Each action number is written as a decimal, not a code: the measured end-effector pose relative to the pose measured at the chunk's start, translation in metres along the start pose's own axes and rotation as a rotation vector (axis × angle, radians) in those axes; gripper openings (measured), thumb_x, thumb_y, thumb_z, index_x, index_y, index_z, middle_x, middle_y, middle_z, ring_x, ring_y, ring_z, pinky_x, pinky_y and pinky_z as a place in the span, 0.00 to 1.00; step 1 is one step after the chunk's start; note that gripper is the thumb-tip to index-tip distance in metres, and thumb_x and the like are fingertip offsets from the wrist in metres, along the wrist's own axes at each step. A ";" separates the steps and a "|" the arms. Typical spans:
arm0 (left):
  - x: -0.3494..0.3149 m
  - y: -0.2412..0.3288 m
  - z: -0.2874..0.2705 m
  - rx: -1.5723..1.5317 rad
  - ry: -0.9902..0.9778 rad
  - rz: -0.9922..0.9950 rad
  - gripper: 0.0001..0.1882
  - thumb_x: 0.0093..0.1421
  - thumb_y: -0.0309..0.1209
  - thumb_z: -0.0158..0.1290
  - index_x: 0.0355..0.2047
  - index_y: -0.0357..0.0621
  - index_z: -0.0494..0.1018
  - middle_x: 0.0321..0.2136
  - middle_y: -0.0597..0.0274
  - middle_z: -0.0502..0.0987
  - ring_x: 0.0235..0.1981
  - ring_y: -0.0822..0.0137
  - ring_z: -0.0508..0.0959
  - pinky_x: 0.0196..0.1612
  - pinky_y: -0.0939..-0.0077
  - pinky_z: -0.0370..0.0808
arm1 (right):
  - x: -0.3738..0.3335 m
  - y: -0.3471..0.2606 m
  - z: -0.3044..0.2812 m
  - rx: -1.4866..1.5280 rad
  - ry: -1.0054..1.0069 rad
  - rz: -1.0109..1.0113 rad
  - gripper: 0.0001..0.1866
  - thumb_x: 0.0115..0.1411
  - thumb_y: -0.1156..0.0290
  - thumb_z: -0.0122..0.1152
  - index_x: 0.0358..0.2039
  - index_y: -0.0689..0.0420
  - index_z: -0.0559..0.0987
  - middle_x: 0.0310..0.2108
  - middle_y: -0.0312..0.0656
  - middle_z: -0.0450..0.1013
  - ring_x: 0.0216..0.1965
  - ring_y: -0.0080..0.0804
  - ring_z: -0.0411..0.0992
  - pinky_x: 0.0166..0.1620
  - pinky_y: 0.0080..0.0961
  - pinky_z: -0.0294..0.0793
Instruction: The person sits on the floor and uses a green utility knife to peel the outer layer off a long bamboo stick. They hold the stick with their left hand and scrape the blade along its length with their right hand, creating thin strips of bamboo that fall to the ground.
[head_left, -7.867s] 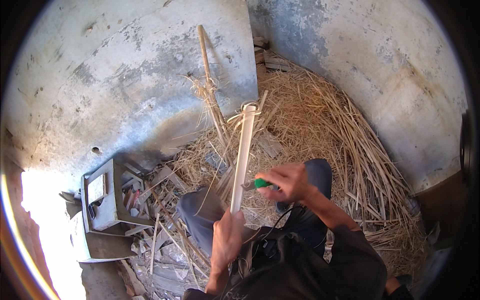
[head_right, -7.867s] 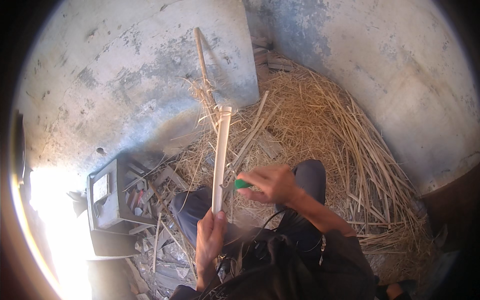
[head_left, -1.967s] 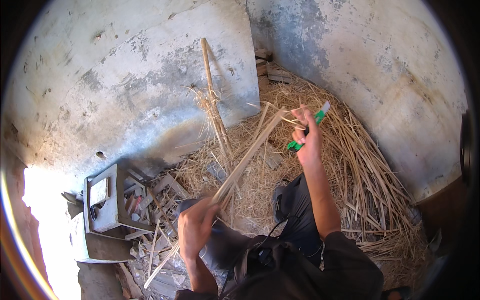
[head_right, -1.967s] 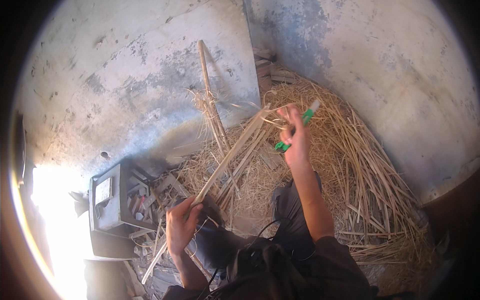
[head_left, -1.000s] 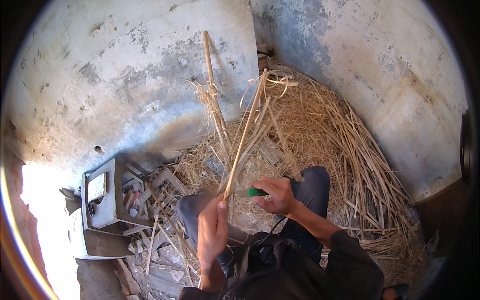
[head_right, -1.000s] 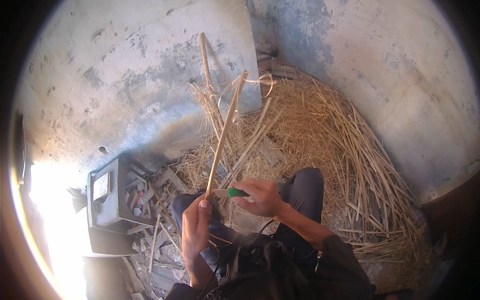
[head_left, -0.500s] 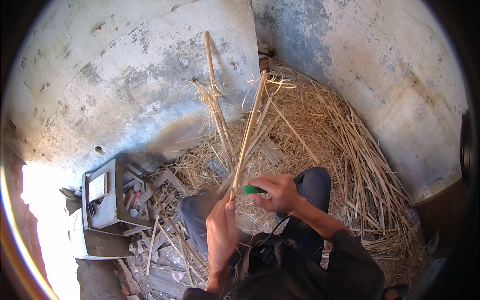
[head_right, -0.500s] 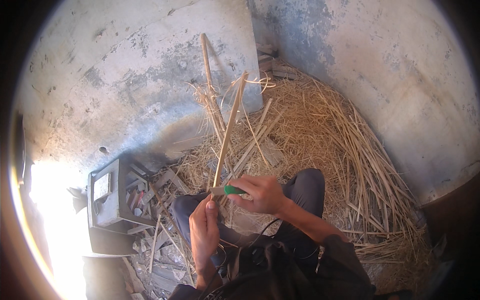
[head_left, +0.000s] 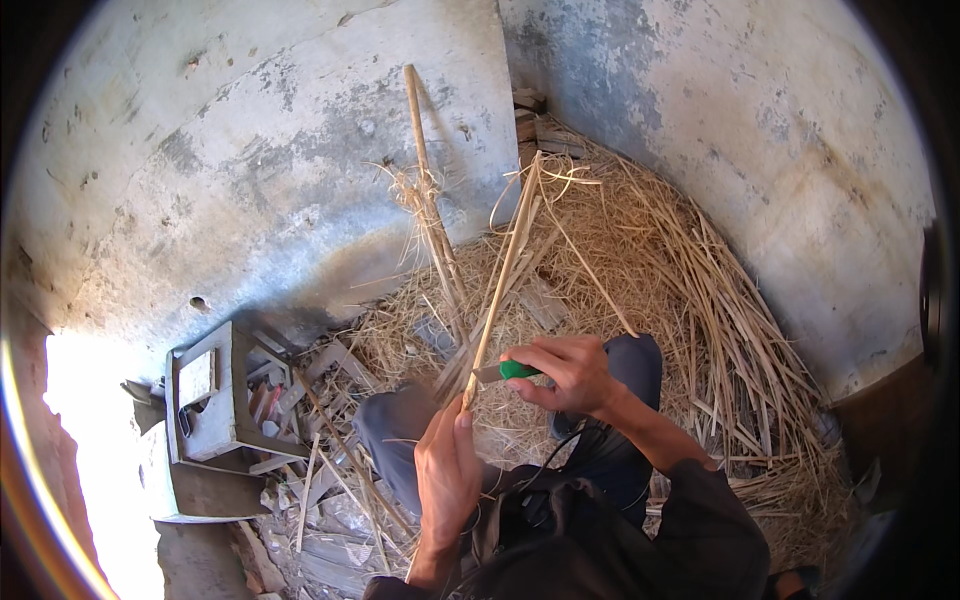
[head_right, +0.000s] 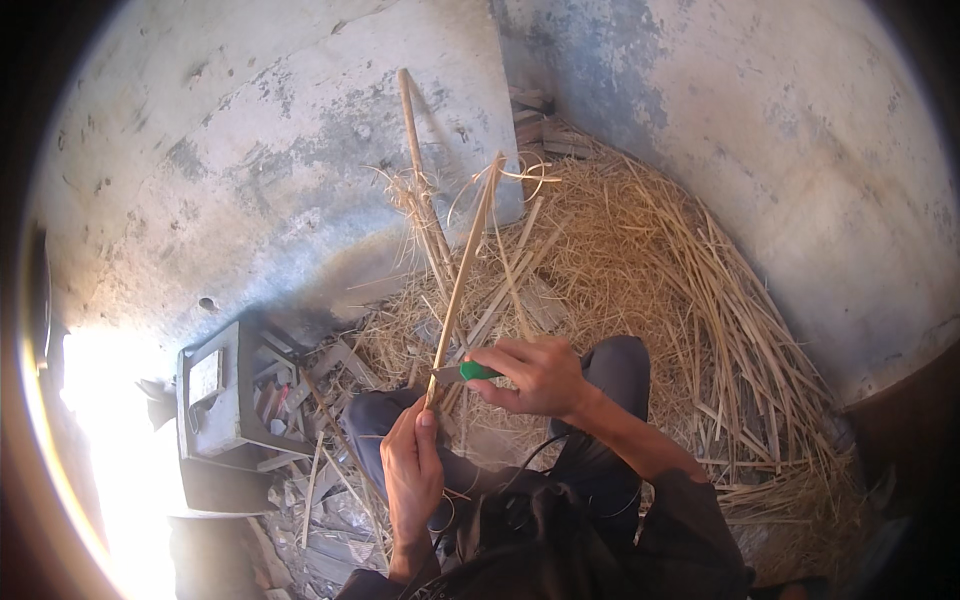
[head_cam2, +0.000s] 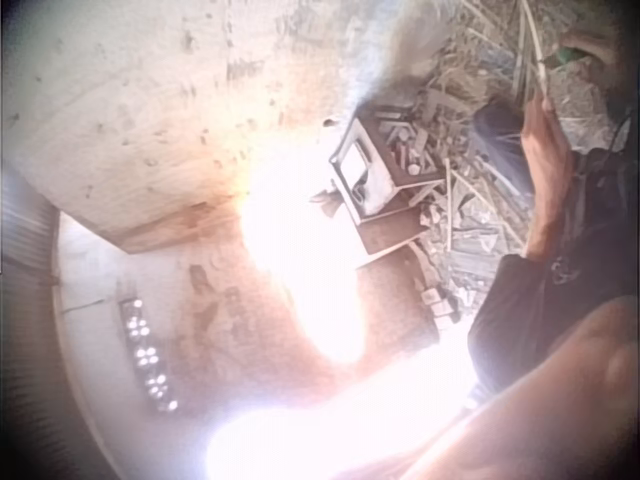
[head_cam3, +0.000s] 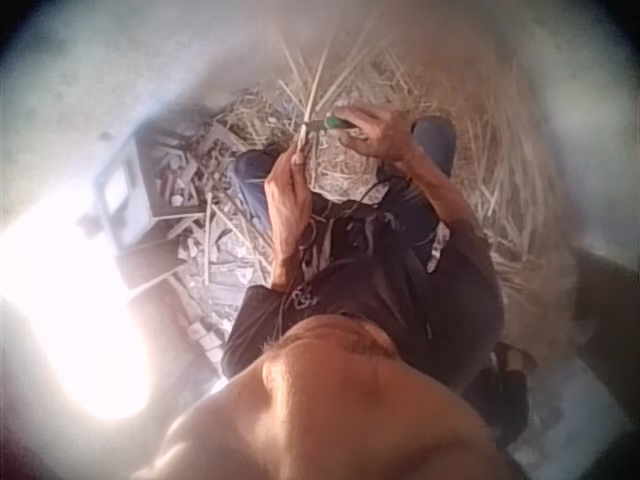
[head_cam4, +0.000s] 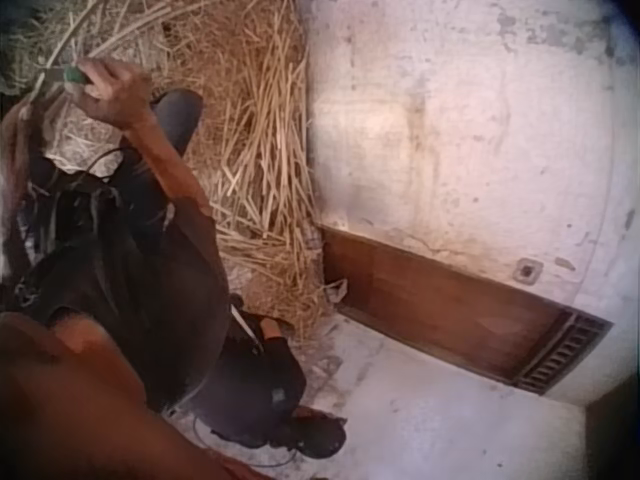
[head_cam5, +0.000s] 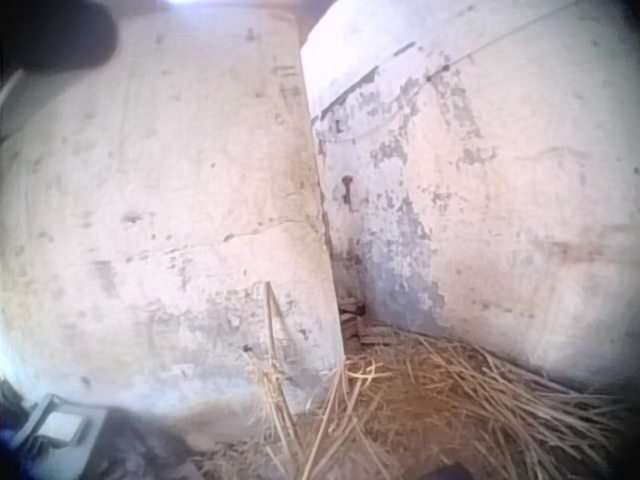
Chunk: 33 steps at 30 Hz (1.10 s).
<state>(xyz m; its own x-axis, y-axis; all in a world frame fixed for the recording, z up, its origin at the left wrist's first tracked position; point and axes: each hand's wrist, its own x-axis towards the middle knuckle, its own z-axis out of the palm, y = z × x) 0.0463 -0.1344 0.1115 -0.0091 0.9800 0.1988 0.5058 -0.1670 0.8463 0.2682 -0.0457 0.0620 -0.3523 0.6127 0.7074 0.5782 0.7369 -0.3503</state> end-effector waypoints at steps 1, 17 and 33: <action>0.000 0.000 0.000 0.003 0.000 0.007 0.17 0.80 0.28 0.46 0.57 0.28 0.78 0.40 0.34 0.82 0.38 0.36 0.83 0.43 0.51 0.78 | -0.001 0.001 0.000 -0.010 0.006 -0.007 0.15 0.64 0.57 0.75 0.45 0.53 0.89 0.31 0.35 0.84 0.26 0.32 0.83 0.29 0.30 0.82; -0.012 -0.020 0.001 0.027 -0.007 0.047 0.15 0.79 0.27 0.47 0.55 0.28 0.79 0.36 0.35 0.80 0.35 0.34 0.80 0.41 0.50 0.76 | 0.003 0.020 -0.006 -0.040 0.095 0.097 0.15 0.67 0.55 0.73 0.46 0.52 0.89 0.32 0.36 0.85 0.24 0.32 0.83 0.28 0.30 0.81; -0.047 -0.031 -0.006 0.067 -0.124 -0.054 0.13 0.78 0.27 0.51 0.53 0.32 0.80 0.33 0.40 0.79 0.33 0.37 0.80 0.39 0.51 0.76 | 0.003 0.111 -0.025 -0.231 0.185 0.346 0.21 0.72 0.50 0.67 0.48 0.56 0.90 0.34 0.42 0.87 0.25 0.30 0.83 0.30 0.29 0.81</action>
<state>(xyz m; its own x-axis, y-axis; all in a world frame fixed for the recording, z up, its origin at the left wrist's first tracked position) 0.0259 -0.1755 0.0786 0.0665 0.9939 0.0880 0.5639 -0.1102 0.8184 0.3500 0.0306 0.0404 0.0154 0.7348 0.6781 0.7951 0.4022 -0.4539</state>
